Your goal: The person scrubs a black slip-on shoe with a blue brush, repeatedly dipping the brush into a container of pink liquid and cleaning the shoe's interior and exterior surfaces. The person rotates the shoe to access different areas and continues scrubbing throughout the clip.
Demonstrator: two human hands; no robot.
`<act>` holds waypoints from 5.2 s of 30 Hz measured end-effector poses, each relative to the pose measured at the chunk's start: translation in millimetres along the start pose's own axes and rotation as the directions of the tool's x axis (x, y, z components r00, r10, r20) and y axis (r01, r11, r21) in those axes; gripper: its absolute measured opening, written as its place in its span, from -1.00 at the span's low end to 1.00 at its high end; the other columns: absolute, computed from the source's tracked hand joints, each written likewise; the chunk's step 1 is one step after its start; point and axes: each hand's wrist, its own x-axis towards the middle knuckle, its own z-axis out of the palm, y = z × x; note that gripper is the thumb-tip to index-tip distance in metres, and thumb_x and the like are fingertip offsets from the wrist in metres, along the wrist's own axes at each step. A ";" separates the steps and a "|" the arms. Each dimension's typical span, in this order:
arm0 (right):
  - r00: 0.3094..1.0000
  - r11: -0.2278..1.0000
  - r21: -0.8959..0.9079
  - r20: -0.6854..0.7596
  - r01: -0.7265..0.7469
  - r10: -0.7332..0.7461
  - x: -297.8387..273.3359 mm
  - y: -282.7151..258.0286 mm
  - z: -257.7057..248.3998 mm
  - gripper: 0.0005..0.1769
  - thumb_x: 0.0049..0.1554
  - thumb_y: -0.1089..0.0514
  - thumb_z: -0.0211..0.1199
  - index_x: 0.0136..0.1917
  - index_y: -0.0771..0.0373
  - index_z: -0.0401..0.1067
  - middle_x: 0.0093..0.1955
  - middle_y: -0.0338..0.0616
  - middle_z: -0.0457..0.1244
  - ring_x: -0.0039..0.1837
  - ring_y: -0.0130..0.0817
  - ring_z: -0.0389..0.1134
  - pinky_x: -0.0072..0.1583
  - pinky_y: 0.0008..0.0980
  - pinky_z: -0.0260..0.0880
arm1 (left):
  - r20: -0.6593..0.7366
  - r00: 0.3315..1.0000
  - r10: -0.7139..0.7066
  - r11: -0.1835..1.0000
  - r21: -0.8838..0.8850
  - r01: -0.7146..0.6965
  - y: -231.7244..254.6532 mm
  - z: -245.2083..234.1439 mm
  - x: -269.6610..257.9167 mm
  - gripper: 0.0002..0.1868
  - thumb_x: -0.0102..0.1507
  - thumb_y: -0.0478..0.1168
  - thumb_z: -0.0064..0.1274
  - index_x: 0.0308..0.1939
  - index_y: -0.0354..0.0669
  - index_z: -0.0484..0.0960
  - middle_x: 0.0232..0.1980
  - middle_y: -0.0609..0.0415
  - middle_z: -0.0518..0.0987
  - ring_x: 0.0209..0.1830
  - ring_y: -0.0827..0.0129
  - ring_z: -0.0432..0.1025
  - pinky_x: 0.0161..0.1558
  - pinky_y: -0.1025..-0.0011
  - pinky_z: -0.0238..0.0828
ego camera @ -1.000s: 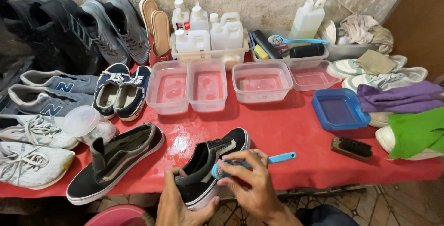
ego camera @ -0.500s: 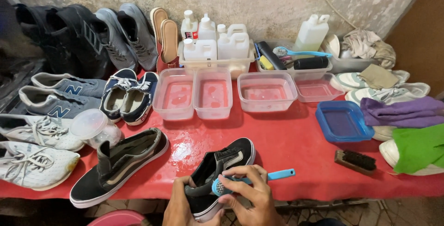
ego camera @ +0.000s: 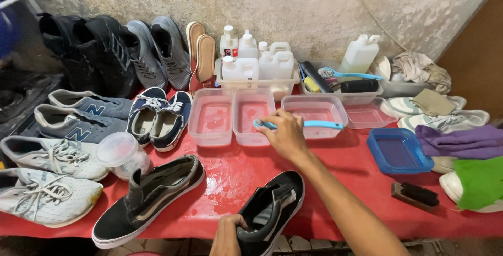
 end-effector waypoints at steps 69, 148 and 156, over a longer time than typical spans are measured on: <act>0.920 0.917 0.398 0.363 -0.007 -0.150 -234.1 -10.9 -70.3 -0.39 0.29 0.15 0.10 0.59 0.05 0.16 0.11 0.15 0.39 0.11 0.01 0.48 0.05 -0.27 0.39 | 0.244 0.966 0.081 0.981 -0.193 -0.034 -71.3 -18.6 7.7 -0.64 -0.04 -0.06 0.29 -0.26 0.04 0.49 0.08 0.24 0.72 -0.07 0.49 0.58 -0.02 0.61 0.29; 0.866 0.971 -0.093 0.441 -0.218 0.237 -204.4 5.4 -86.8 -0.38 0.29 0.03 -0.02 0.60 -0.26 0.12 -0.36 0.01 0.22 -0.25 0.16 0.31 -0.13 0.14 0.23 | 0.441 0.888 0.129 0.991 -0.088 -0.100 -88.2 -33.6 20.6 -0.25 -0.10 -0.08 0.48 0.08 0.19 0.39 0.35 0.28 0.58 0.17 0.31 0.57 0.00 0.32 0.54; 0.885 0.952 -0.179 0.357 -0.250 0.299 -199.6 16.5 -81.2 -0.38 0.29 0.04 -0.02 0.59 -0.27 0.11 -0.35 0.00 0.20 -0.22 0.23 0.32 -0.13 0.19 0.27 | 0.273 0.767 0.581 0.812 -0.128 -0.570 -80.0 -37.2 28.8 -0.30 0.19 0.18 0.12 0.30 -0.13 0.48 0.38 0.00 0.50 0.36 0.19 0.41 0.36 0.26 0.31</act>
